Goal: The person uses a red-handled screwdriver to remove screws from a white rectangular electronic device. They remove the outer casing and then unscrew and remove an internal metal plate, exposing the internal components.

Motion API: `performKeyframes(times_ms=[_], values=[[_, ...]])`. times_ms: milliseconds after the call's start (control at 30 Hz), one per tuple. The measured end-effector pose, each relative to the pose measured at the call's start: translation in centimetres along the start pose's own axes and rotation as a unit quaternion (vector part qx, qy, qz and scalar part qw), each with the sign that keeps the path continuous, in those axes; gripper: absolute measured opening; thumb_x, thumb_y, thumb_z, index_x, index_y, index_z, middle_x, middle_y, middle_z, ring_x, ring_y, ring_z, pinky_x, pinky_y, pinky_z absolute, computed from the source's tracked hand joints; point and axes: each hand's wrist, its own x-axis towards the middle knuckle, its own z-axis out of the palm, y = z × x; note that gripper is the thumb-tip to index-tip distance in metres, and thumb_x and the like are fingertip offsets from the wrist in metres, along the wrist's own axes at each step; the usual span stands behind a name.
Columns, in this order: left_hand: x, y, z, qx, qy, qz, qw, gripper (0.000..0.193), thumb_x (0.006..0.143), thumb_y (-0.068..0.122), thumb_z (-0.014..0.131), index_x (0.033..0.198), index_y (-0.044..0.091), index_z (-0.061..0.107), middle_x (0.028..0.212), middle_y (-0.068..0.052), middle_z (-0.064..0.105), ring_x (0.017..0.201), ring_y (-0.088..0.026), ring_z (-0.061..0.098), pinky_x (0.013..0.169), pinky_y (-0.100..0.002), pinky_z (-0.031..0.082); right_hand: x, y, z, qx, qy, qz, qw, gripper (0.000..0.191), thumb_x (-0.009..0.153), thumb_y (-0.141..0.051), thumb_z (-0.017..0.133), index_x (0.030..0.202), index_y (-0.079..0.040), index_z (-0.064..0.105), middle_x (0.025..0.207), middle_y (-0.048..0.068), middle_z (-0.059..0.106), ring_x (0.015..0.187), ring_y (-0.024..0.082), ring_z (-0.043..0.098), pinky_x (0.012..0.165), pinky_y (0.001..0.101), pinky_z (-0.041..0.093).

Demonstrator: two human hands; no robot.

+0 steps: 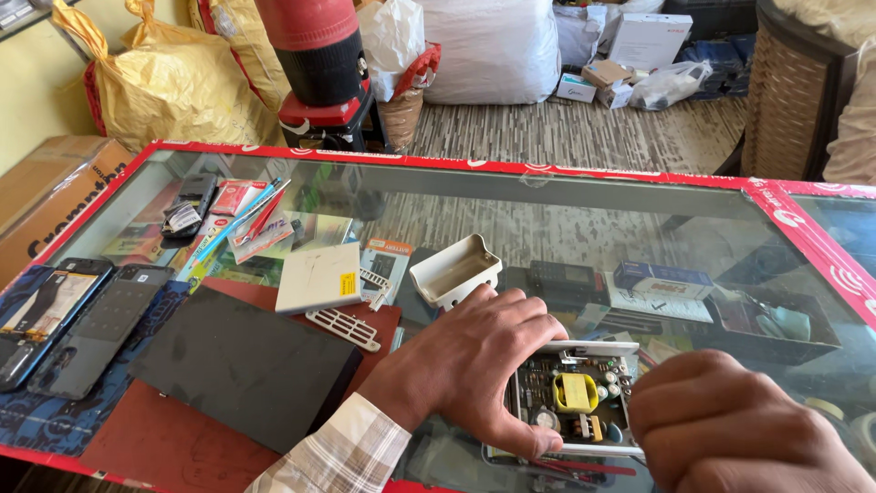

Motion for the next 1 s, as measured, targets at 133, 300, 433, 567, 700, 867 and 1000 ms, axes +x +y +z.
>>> performKeyframes(times_ms=[133, 300, 433, 567, 700, 867, 1000], values=[[0.1, -0.1, 0.0, -0.016, -0.009, 0.001, 1.000, 0.089, 0.065, 0.070, 0.076, 0.119, -0.001, 0.065, 0.108, -0.011, 0.065, 0.103, -0.026, 0.061, 0.092, -0.041, 0.043, 0.8, 0.9, -0.6, 0.064, -0.024, 0.016, 0.998, 0.040, 0.095, -0.026, 0.060, 0.066, -0.009, 0.040, 0.061, 0.008, 0.049, 0.056, 0.027, 0.059, 0.058, 0.0410, 0.050], [0.1, -0.1, -0.1, -0.017, -0.010, 0.002, 1.000, 0.084, 0.066, 0.068, 0.076, 0.116, 0.001, 0.066, 0.105, -0.010, 0.064, 0.102, -0.026, 0.061, 0.090, -0.041, 0.043, -0.5, 1.9, -2.0, 0.195, 0.048, 0.093, 0.975, 0.054, 0.102, -0.038, 0.058, 0.060, -0.006, 0.045, 0.050, 0.007, 0.046, 0.044, 0.024, 0.048, 0.048, 0.0427, 0.035], [0.2, 0.0, -0.1, -0.008, -0.012, 0.000, 1.000, 0.086, 0.065, 0.068, 0.077, 0.116, 0.000, 0.065, 0.105, -0.010, 0.063, 0.100, -0.027, 0.061, 0.091, -0.041, 0.043, -3.4, 2.8, -1.2, 0.220, 0.298, 0.174, 0.913, 0.057, 0.106, -0.041, 0.059, 0.064, -0.005, 0.046, 0.047, 0.006, 0.041, 0.048, 0.016, 0.033, 0.048, 0.0354, 0.024], [0.1, 0.0, -0.1, -0.003, 0.000, 0.013, 1.000, 0.087, 0.065, 0.068, 0.078, 0.117, 0.000, 0.065, 0.108, -0.011, 0.063, 0.104, -0.029, 0.061, 0.094, -0.042, 0.043, -4.5, 4.9, -1.0, 0.175, 0.463, 0.213, 0.842, 0.051, 0.113, -0.029, 0.054, 0.070, -0.004, 0.041, 0.051, 0.004, 0.036, 0.050, 0.013, 0.033, 0.048, 0.0304, 0.021], [0.0, -0.1, -0.2, -0.018, -0.021, -0.004, 1.000, 0.088, 0.066, 0.068, 0.078, 0.119, -0.001, 0.064, 0.110, -0.012, 0.064, 0.106, -0.029, 0.061, 0.096, -0.043, 0.043, -3.4, 6.0, -0.3, -0.059, 0.408, 0.184, 0.892, 0.040, 0.107, -0.019, 0.049, 0.074, 0.001, 0.043, 0.053, 0.004, 0.037, 0.043, 0.013, 0.034, 0.041, 0.0309, 0.023], [-0.3, -0.4, 0.0, -0.006, 0.001, 0.015, 1.000, 0.093, 0.067, 0.068, 0.079, 0.123, -0.004, 0.063, 0.117, -0.016, 0.064, 0.112, -0.033, 0.060, 0.101, -0.045, 0.043, -2.6, 5.1, 0.3, 0.032, 0.403, 0.176, 0.898, 0.045, 0.111, -0.024, 0.054, 0.072, -0.004, 0.040, 0.054, 0.001, 0.040, 0.042, 0.009, 0.042, 0.041, 0.0273, 0.028], [-0.3, -0.5, 0.1, -0.012, -0.019, 0.002, 1.000, 0.095, 0.066, 0.069, 0.077, 0.125, -0.005, 0.063, 0.118, -0.017, 0.064, 0.112, -0.034, 0.061, 0.101, -0.046, 0.043, -2.8, 5.4, -0.2, 0.054, 0.484, 0.187, 0.853, 0.054, 0.114, -0.030, 0.056, 0.071, -0.002, 0.039, 0.053, 0.003, 0.038, 0.044, 0.012, 0.041, 0.041, 0.0261, 0.025]])
